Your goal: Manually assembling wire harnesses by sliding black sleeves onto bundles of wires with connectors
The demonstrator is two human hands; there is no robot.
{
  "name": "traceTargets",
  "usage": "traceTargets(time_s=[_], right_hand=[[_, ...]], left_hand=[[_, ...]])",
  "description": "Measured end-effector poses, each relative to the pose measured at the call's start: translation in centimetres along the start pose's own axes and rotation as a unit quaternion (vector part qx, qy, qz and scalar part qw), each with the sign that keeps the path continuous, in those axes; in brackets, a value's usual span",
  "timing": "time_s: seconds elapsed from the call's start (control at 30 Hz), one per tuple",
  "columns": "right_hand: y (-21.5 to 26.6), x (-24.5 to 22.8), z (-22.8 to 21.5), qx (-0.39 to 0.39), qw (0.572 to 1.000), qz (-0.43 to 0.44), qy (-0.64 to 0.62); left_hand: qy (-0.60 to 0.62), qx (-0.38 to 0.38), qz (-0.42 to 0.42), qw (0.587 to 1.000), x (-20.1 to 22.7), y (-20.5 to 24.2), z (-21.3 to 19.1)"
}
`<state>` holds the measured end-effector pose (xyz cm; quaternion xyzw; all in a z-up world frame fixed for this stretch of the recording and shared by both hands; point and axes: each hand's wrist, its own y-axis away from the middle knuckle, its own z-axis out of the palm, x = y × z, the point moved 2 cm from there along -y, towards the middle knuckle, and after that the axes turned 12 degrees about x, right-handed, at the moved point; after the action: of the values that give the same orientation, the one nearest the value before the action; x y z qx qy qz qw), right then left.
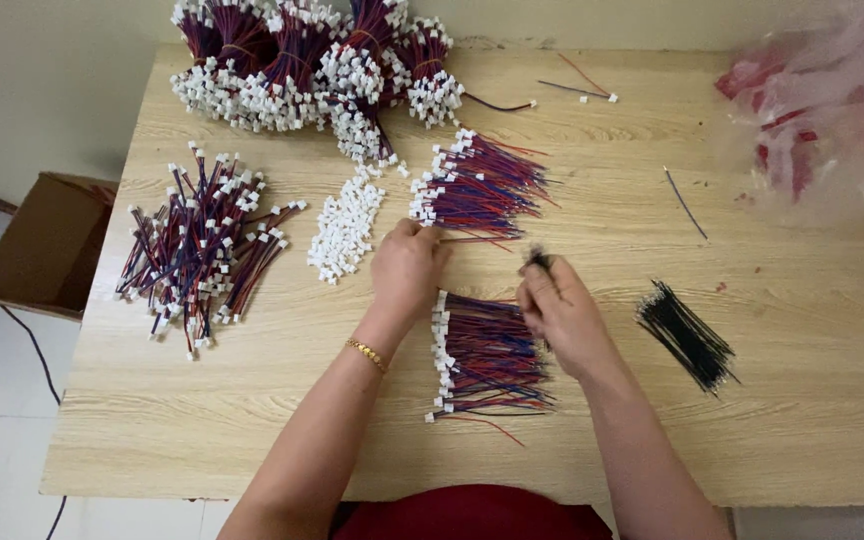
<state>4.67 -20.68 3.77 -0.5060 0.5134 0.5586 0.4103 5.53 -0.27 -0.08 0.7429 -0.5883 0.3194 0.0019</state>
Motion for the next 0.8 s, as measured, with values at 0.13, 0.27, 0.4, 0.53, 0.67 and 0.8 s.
traceTargets(time_s=[0.13, 0.27, 0.4, 0.53, 0.67, 0.8], right_hand=[[-0.1, 1.3, 0.0, 0.007, 0.999, -0.004, -0.036], [0.5, 0.2, 0.1, 0.015, 0.999, -0.008, -0.039], [0.4, 0.5, 0.1, 0.015, 1.000, -0.021, -0.014], [1.4, -2.6, 0.6, 0.008, 0.998, -0.039, 0.040], [1.5, -3.1, 0.8, 0.003, 0.988, -0.086, 0.130], [1.5, -3.1, 0.8, -0.005, 0.980, -0.106, 0.170]], left_hand=[[-0.012, -0.001, -0.007, 1.000, -1.8, 0.3, 2.5], [0.029, 0.042, 0.050, 0.997, -2.6, 0.6, 1.9], [0.229, 0.046, 0.006, 0.972, 0.2, 0.6, -4.0], [0.343, -0.011, -0.070, 0.937, 3.2, 2.1, -6.9], [0.433, -0.009, -0.093, 0.897, 4.5, 2.6, -7.4], [0.495, -0.051, -0.144, 0.855, 5.0, 2.8, -7.6]])
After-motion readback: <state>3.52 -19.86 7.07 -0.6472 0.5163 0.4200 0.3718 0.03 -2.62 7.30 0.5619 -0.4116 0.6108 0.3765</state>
